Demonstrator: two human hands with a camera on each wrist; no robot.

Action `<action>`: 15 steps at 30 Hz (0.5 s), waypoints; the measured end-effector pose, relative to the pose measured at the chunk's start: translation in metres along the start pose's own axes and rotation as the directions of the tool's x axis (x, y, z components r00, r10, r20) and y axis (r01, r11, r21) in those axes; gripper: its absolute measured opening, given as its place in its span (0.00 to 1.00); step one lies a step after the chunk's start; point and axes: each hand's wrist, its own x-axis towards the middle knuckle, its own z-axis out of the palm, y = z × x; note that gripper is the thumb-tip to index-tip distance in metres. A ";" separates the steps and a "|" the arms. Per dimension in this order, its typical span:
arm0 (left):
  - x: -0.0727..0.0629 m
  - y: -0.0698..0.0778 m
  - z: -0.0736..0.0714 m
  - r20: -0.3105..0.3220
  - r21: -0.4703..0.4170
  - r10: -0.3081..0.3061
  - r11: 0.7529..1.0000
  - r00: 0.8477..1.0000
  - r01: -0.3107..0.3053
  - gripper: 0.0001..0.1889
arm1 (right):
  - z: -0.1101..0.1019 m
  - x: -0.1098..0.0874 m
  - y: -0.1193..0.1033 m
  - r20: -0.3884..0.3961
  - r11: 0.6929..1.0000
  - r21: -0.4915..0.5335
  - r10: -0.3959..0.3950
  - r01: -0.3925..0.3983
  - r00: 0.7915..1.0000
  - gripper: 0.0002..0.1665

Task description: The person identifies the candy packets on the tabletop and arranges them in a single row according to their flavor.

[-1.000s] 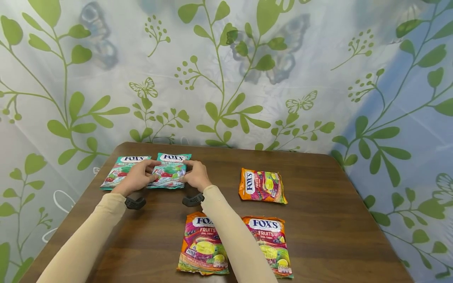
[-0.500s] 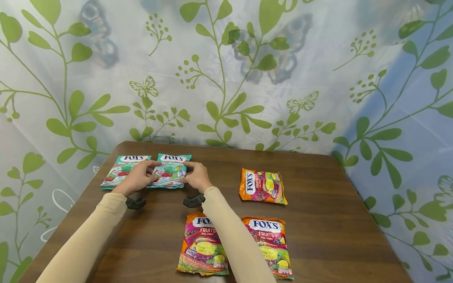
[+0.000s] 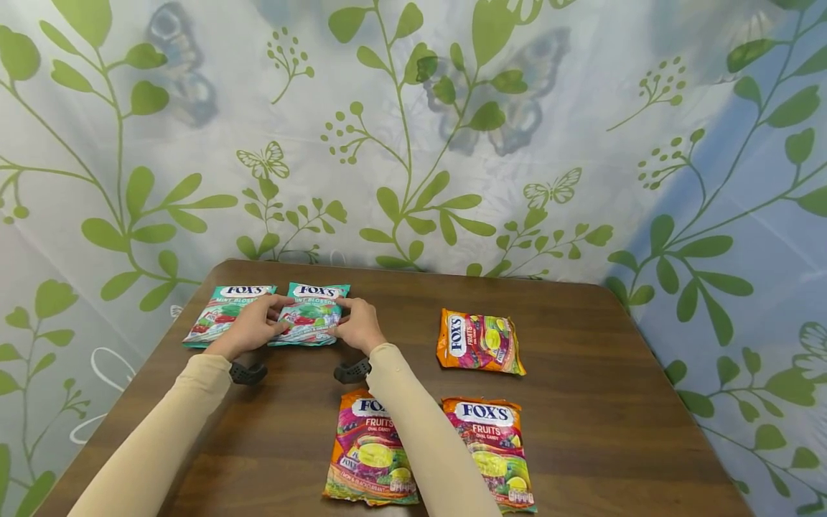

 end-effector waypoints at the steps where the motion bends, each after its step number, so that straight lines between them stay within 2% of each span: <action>1: 0.000 0.000 0.000 -0.002 -0.002 -0.001 1.000 1.000 0.001 0.25 | 0.000 0.000 -0.001 0.001 1.000 -0.010 -0.007 0.007 1.000 0.42; 11: -0.001 0.001 0.002 -0.041 0.001 0.032 0.999 0.999 -0.032 0.25 | 0.001 0.000 -0.005 0.009 0.996 -0.080 -0.028 0.029 1.000 0.41; 15: -0.004 0.004 0.005 -0.054 0.030 0.027 0.999 0.998 -0.025 0.24 | 0.003 0.000 -0.005 0.008 0.994 -0.101 -0.028 0.029 1.000 0.41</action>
